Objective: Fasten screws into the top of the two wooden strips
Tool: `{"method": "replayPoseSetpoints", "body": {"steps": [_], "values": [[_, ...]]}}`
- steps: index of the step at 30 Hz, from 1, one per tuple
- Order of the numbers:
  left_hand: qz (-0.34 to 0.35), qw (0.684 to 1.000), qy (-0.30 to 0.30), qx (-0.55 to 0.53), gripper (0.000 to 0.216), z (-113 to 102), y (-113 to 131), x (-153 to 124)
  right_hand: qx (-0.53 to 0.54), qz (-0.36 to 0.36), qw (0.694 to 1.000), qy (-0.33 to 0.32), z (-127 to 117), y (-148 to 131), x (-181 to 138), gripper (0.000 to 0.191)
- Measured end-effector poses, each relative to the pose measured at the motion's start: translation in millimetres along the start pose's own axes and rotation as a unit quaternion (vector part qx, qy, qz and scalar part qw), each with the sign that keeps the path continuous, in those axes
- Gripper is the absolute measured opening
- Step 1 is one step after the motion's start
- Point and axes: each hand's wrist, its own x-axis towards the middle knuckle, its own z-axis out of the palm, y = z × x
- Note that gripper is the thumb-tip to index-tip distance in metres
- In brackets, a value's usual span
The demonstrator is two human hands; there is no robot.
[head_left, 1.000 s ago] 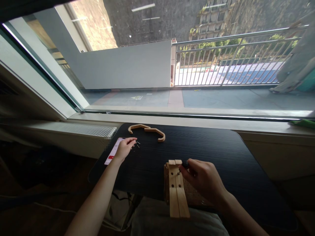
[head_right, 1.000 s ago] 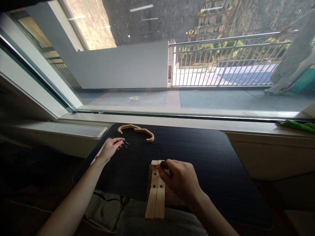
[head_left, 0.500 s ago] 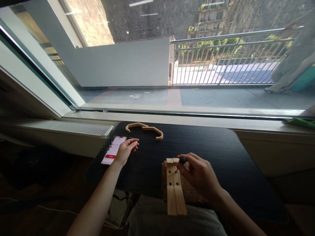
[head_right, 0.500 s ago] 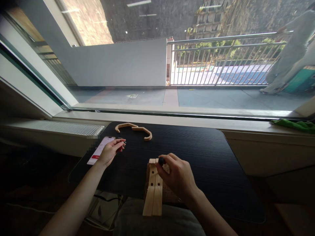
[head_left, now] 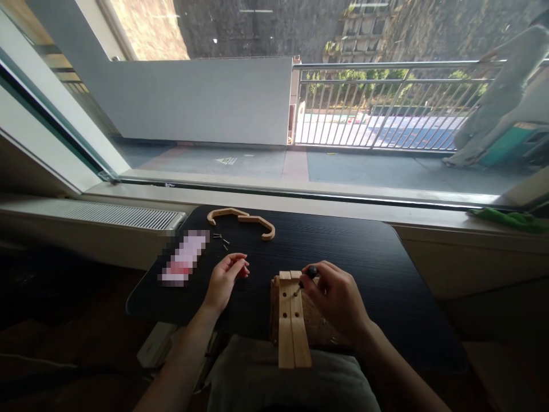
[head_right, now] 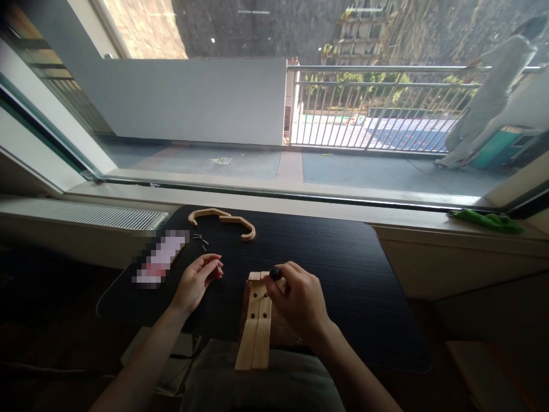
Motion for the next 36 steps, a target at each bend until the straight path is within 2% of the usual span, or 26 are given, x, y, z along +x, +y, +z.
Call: {"method": "replayPoseSetpoints", "body": {"steps": [4,8,14,17,19,24,27,36], "values": [[-0.018,1.000,-0.017,-0.004,0.032,6,-1,-20,0.026,0.005,0.999,0.036,-2,2,-1,0.023],[-0.059,0.996,-0.060,0.003,0.032,9,2,-44,0.055,0.035,0.996,0.066,-5,9,-5,0.033],[-0.070,0.990,-0.108,0.053,0.026,7,9,-78,0.152,0.116,0.981,0.027,-6,31,-22,0.040],[-0.093,0.982,-0.152,0.068,0.026,2,2,-93,0.194,0.146,0.970,0.027,-5,40,-30,0.040],[-0.103,0.978,-0.156,0.095,0.023,-2,-7,-103,0.209,0.160,0.964,0.032,-4,44,-34,0.040],[-0.078,0.958,-0.188,0.204,0.018,-6,-19,-123,0.221,0.182,0.957,0.053,-1,45,-37,0.040],[-0.028,0.937,-0.220,0.271,0.013,-1,-14,-128,0.223,0.190,0.954,0.061,1,44,-37,0.039],[0.020,0.901,-0.258,0.349,0.024,7,-2,-136,0.145,0.168,0.973,0.068,10,45,-39,0.042]]}}
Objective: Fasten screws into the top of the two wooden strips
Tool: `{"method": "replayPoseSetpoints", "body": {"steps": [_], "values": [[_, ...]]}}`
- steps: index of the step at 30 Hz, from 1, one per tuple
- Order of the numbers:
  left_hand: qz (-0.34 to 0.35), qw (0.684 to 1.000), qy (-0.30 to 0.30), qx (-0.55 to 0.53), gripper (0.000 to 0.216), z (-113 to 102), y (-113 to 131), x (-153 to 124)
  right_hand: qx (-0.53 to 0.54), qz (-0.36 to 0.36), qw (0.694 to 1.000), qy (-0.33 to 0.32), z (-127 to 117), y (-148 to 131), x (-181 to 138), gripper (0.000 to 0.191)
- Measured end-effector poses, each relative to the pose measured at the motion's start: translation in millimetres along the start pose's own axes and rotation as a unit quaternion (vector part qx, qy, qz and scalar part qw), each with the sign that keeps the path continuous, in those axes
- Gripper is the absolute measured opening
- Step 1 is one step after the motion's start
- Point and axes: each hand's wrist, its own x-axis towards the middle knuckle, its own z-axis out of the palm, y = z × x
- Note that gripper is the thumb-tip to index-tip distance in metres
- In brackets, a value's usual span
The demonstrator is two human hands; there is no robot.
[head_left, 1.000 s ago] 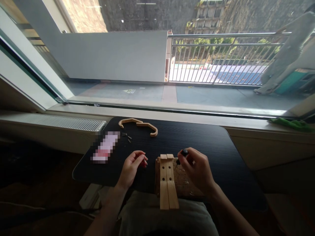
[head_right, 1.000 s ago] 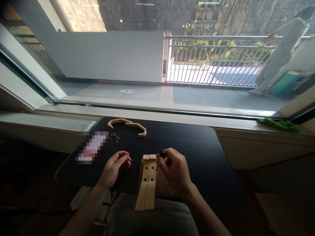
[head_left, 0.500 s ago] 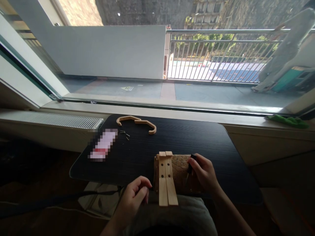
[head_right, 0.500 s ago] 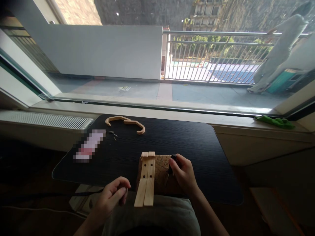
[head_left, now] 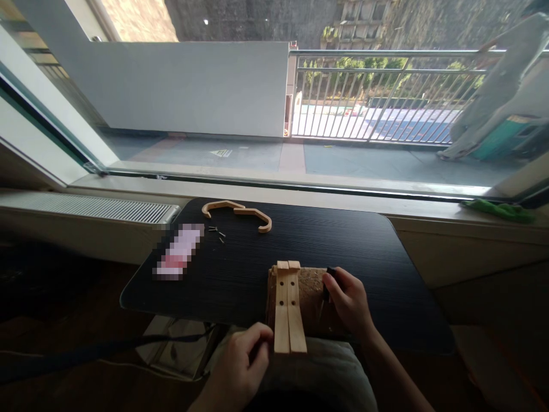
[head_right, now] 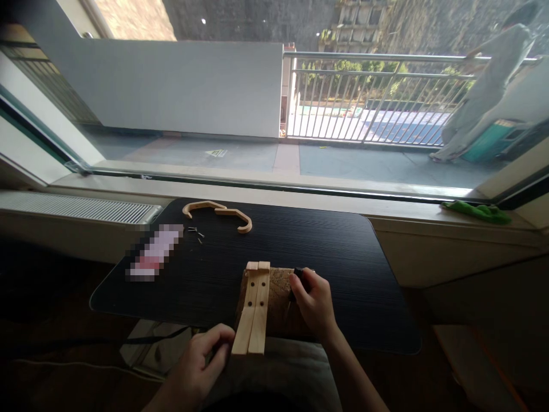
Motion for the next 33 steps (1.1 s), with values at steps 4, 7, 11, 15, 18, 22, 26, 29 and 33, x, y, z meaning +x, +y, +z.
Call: {"method": "replayPoseSetpoints", "body": {"steps": [4,7,11,15,18,22,26,29,33], "values": [[0.019,0.999,-0.023,0.025,0.023,-5,4,2,-0.031,-0.016,0.999,-0.024,2,0,0,0.040],[0.033,0.998,-0.016,0.050,0.021,-7,4,3,-0.046,-0.020,0.998,-0.038,3,0,0,0.037],[0.046,0.996,-0.008,0.073,0.021,-7,3,4,-0.069,-0.041,0.996,-0.040,4,-1,0,0.038],[0.063,0.994,0.000,0.087,0.022,-10,3,8,-0.082,-0.041,0.995,-0.039,7,-2,-1,0.037],[0.065,0.991,0.020,0.112,0.023,-15,6,13,-0.103,-0.040,0.993,-0.029,10,-3,-2,0.037],[0.073,0.991,0.010,0.111,0.023,-19,6,16,-0.107,-0.051,0.992,-0.033,10,-2,-3,0.035],[0.075,0.992,0.052,0.084,0.025,-18,-6,20,-0.035,-0.077,0.995,-0.049,2,-1,-3,0.030],[0.061,0.989,0.116,0.073,0.026,-17,-17,25,0.021,-0.100,0.992,-0.071,-4,-5,-9,0.029],[0.074,0.984,0.154,0.058,0.028,-15,-26,36,0.078,-0.132,0.976,-0.154,-4,-17,-25,0.028]]}}
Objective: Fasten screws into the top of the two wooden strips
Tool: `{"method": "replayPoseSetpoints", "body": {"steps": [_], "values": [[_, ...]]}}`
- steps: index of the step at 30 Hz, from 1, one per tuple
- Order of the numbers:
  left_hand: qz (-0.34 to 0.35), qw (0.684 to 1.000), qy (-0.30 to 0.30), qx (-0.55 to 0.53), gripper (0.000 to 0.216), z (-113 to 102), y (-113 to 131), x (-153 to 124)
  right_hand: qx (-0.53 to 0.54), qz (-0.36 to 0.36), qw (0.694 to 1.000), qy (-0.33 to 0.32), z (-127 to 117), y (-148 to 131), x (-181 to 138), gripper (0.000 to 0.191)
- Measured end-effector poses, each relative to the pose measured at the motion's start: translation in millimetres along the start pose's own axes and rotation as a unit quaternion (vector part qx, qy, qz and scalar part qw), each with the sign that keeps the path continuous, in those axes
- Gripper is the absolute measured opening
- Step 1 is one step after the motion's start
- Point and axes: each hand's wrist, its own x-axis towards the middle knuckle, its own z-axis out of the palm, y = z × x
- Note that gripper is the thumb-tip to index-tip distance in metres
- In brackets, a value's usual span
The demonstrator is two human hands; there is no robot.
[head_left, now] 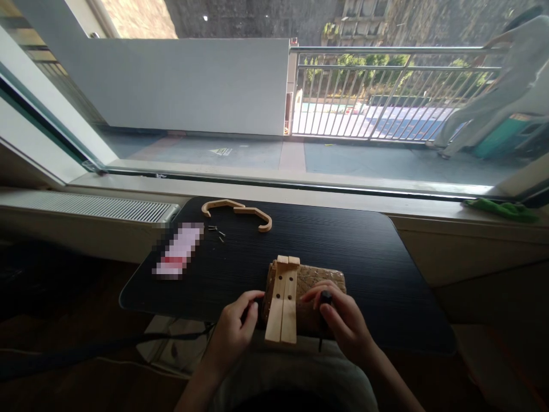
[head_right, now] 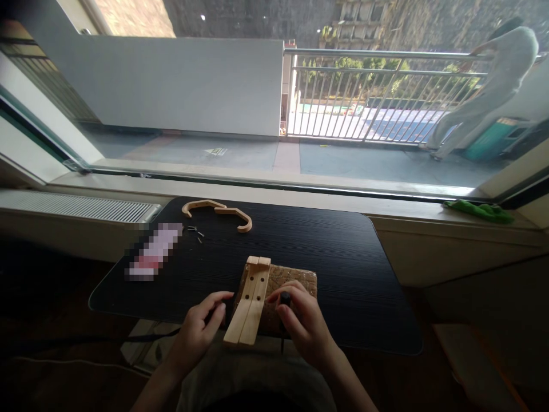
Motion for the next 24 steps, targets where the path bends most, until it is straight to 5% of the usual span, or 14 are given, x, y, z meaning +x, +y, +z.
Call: {"method": "replayPoseSetpoints", "body": {"steps": [8,24], "values": [[0.084,0.994,0.068,0.033,0.035,20,-7,21,0.056,0.010,0.991,-0.123,26,-15,-21,0.036],[0.095,0.984,0.106,0.107,0.037,37,-6,18,0.089,0.006,0.994,-0.058,34,-8,-16,0.043]]}}
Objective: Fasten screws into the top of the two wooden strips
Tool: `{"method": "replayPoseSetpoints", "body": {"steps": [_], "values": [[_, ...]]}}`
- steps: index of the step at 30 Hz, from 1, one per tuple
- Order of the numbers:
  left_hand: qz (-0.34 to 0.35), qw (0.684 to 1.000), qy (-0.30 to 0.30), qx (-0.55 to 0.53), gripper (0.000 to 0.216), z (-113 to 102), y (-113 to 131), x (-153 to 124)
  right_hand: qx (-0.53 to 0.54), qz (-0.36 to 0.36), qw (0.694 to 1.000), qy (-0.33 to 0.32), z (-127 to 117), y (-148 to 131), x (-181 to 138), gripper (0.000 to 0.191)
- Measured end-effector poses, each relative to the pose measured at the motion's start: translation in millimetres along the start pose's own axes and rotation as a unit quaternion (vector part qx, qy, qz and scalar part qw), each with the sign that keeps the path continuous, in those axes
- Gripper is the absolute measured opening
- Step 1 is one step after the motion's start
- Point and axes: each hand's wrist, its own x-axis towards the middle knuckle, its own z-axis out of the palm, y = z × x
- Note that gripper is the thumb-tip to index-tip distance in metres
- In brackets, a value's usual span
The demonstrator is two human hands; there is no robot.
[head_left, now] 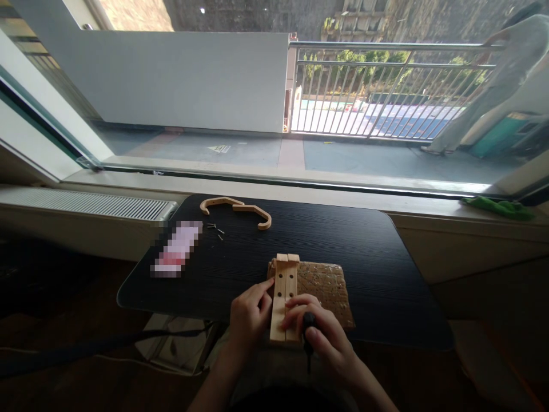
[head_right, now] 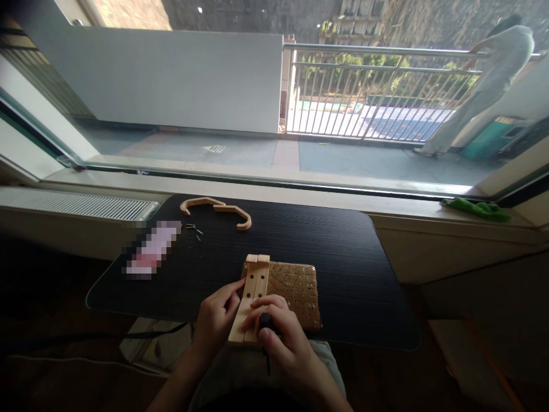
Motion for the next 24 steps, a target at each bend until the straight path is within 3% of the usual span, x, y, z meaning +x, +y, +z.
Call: {"method": "replayPoseSetpoints", "body": {"steps": [19,24], "values": [[-0.016,1.000,0.004,0.018,0.038,4.1,2.6,-0.1,-0.017,0.000,0.999,0.049,-0.9,0.0,7.5,0.050],[-0.016,1.000,0.003,0.024,0.038,4.5,3.2,0.2,-0.022,-0.040,0.995,0.085,2.7,1.7,7.9,0.044]]}}
